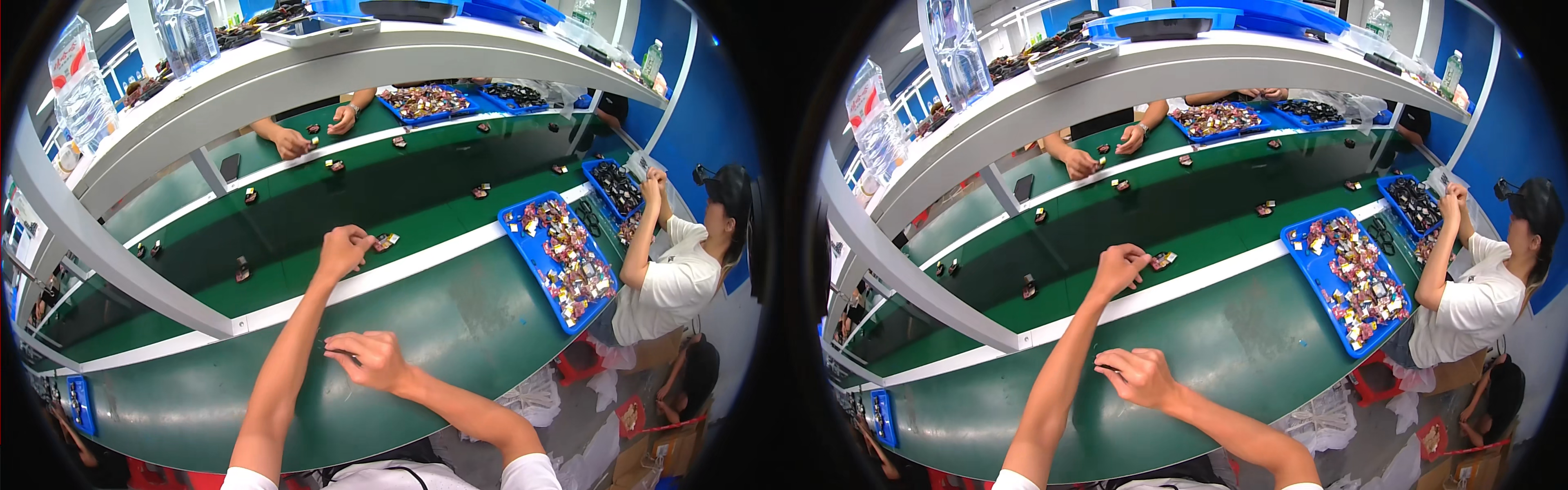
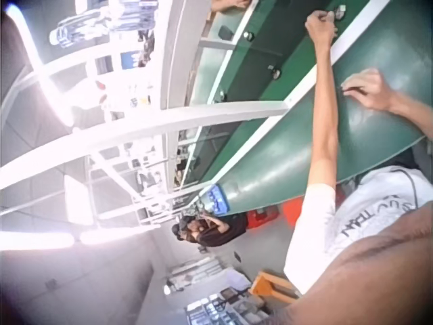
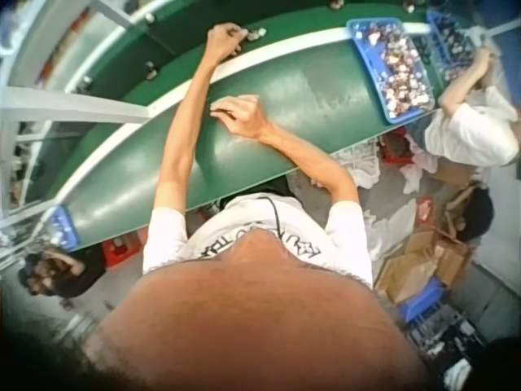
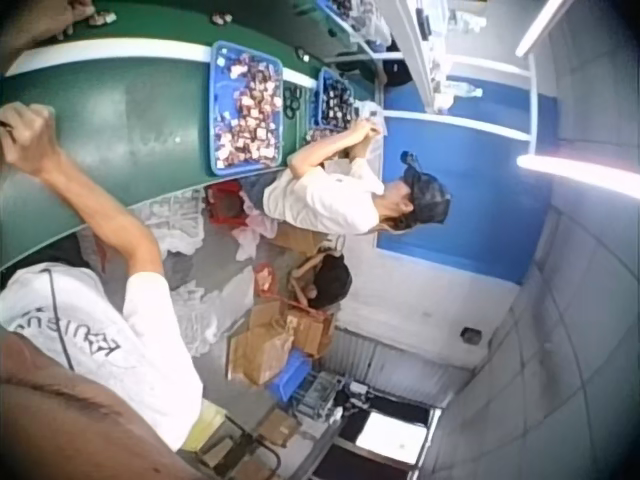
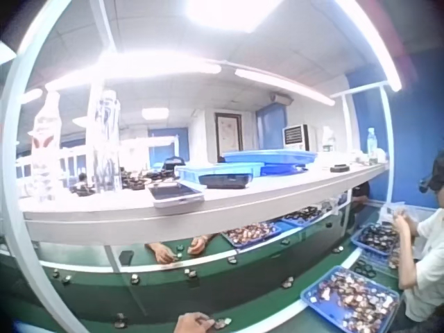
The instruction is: The person assembles small electronic components on a workbench using an assembly tool.
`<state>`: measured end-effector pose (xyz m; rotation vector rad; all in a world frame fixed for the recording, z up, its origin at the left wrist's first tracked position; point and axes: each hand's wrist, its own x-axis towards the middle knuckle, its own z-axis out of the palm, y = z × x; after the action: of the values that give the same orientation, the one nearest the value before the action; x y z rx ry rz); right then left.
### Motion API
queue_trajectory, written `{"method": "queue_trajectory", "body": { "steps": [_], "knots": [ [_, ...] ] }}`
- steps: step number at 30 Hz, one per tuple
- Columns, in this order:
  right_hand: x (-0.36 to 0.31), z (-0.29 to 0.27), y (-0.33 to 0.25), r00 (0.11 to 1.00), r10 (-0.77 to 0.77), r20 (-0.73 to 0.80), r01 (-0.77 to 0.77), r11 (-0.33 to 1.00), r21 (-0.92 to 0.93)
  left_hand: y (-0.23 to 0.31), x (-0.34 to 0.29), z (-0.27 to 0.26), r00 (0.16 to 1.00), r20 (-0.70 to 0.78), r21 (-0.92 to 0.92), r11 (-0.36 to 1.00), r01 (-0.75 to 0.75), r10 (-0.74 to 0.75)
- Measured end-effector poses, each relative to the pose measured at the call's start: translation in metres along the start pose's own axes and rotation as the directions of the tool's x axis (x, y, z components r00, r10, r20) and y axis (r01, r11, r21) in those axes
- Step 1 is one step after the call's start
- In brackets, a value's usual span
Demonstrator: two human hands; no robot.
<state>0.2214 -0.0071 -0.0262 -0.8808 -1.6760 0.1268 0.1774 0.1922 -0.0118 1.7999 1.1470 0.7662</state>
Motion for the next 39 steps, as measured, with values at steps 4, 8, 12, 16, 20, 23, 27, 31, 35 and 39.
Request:
{"method": "queue_trajectory", "body": {
  "steps": [4, 8, 12, 16, 20, 23, 27, 31, 35, 39],
  "knots": [
    [0.001, 0.004, 0.000, 1.000, 0.024, -0.007, -0.024, 1.000, 0.012, -0.009, 0.007, 0.017, 0.999, -0.039, 0.254, 0.967, 0.021, -0.011],
    [0.003, 0.004, -0.002, 1.000, 0.028, -0.005, -0.028, 0.999, 0.025, -0.024, 0.004, 0.009, 0.994, -0.101, 0.145, 0.989, -0.020, 0.034],
    [0.003, 0.004, -0.009, 0.992, 0.125, 0.003, -0.125, 0.989, 0.085, -0.003, -0.024, -0.018, 0.992, -0.068, -0.018, 0.995, 0.101, -0.102],
    [0.001, -0.003, -0.009, 0.911, 0.402, 0.094, -0.412, 0.898, 0.153, -0.010, -0.070, -0.048, 0.987, -0.151, -0.058, 0.997, 0.043, -0.051],
    [0.006, -0.003, 0.004, 0.708, 0.704, 0.060, -0.607, 0.562, 0.562, -0.021, -0.138, -0.067, 0.975, -0.166, -0.233, 0.967, 0.106, -0.147],
    [0.007, -0.006, 0.008, 0.709, 0.701, 0.077, -0.602, 0.545, 0.584, -0.026, -0.186, -0.071, 0.947, -0.233, -0.314, 0.939, 0.140, -0.220],
    [0.006, -0.004, -0.001, 0.765, 0.634, 0.116, -0.608, 0.650, 0.457, -0.022, -0.209, -0.070, 0.932, -0.279, -0.383, 0.917, 0.111, -0.229],
    [-0.001, 0.002, -0.003, 0.762, 0.635, 0.131, -0.621, 0.657, 0.427, -0.025, -0.213, -0.065, 0.947, -0.263, -0.457, 0.888, 0.044, -0.183],
    [0.002, 0.001, -0.007, 0.771, 0.627, 0.113, -0.612, 0.680, 0.404, -0.030, -0.216, -0.059, 0.959, -0.215, -0.502, 0.863, 0.051, -0.181],
    [0.002, 0.001, -0.006, 0.769, 0.630, 0.108, -0.617, 0.686, 0.385, -0.025, -0.217, -0.053, 0.961, -0.202, -0.501, 0.863, 0.061, -0.186]
  ]
}}
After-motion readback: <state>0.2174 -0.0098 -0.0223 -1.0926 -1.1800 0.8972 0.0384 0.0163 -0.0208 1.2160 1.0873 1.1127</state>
